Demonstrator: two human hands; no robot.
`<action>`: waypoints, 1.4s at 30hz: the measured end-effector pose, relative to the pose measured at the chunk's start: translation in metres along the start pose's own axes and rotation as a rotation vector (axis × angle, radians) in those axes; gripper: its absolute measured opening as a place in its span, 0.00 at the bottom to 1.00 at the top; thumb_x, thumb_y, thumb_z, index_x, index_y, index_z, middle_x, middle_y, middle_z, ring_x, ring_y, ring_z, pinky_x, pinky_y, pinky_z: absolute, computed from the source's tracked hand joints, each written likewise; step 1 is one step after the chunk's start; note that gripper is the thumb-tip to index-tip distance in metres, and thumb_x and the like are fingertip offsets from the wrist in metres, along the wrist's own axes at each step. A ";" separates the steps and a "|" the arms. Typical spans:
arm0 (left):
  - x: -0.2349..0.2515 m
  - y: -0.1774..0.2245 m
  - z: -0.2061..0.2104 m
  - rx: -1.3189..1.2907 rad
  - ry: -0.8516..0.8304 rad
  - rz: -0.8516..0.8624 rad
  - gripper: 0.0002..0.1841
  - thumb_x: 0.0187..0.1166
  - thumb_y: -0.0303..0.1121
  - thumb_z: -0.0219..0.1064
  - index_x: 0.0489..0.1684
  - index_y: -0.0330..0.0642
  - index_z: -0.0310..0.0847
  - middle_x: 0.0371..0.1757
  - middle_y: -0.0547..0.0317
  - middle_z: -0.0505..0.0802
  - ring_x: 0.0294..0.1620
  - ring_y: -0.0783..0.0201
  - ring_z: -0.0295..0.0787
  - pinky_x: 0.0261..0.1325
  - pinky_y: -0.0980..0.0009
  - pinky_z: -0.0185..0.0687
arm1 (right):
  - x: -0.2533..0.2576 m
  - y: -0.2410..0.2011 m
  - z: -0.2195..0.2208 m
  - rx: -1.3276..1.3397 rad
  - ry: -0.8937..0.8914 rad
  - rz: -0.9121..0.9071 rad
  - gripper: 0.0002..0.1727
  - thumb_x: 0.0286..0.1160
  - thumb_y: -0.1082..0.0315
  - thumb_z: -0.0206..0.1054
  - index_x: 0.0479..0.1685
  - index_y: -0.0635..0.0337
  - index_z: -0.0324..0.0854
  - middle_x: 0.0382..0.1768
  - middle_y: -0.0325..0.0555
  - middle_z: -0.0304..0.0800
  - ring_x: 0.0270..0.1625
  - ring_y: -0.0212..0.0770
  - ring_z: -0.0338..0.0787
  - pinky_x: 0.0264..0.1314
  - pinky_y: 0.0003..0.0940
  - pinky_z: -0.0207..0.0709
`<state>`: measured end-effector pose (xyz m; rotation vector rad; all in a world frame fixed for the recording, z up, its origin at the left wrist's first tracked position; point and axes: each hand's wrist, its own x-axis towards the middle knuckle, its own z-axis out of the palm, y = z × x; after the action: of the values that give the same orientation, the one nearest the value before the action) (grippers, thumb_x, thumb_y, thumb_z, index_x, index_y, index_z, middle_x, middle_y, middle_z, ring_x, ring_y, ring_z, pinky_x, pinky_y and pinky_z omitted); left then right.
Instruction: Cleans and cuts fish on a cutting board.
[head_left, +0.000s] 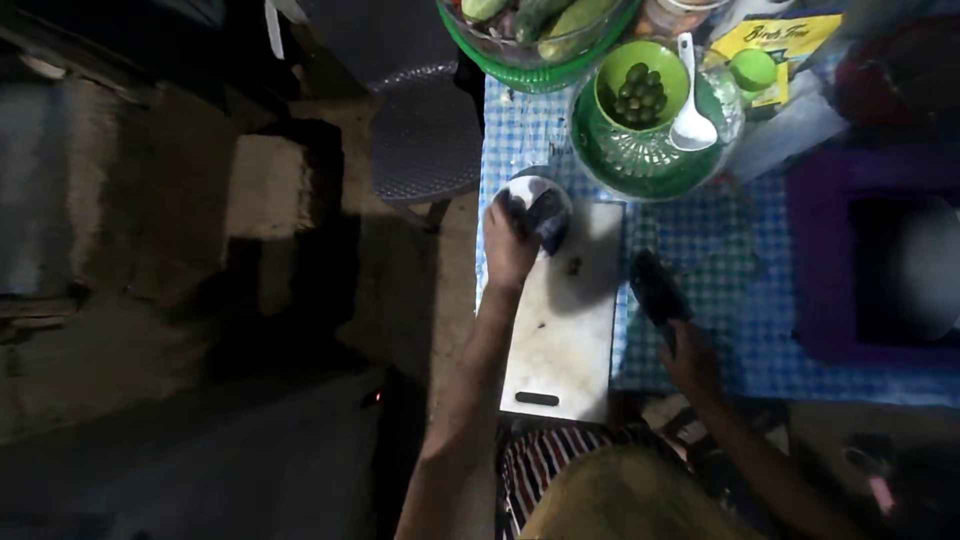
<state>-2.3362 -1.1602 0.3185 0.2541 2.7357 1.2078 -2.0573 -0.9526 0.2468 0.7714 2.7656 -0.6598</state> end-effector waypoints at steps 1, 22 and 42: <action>0.024 0.006 0.003 0.106 -0.004 0.031 0.44 0.65 0.26 0.77 0.86 0.31 0.59 0.76 0.26 0.77 0.75 0.30 0.75 0.74 0.40 0.73 | 0.000 0.000 0.001 0.002 0.005 -0.008 0.27 0.76 0.71 0.68 0.74 0.73 0.75 0.66 0.76 0.82 0.67 0.74 0.85 0.68 0.66 0.78; -0.100 -0.022 0.057 0.037 -0.211 -0.174 0.15 0.81 0.29 0.66 0.60 0.31 0.89 0.60 0.38 0.92 0.61 0.45 0.90 0.70 0.53 0.80 | 0.021 -0.055 -0.035 0.663 -0.119 0.105 0.25 0.92 0.63 0.54 0.78 0.75 0.68 0.46 0.61 0.88 0.34 0.43 0.88 0.39 0.39 0.85; -0.074 -0.032 0.094 0.106 -0.003 0.078 0.06 0.76 0.28 0.73 0.43 0.38 0.95 0.49 0.43 0.95 0.55 0.40 0.89 0.63 0.46 0.80 | 0.034 -0.045 -0.017 0.969 -0.440 0.291 0.21 0.96 0.64 0.48 0.75 0.70 0.70 0.31 0.45 0.84 0.20 0.32 0.83 0.24 0.27 0.83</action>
<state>-2.2483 -1.1295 0.2361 0.3779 2.8155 1.0808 -2.1109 -0.9639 0.2684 0.9821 1.7902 -1.8575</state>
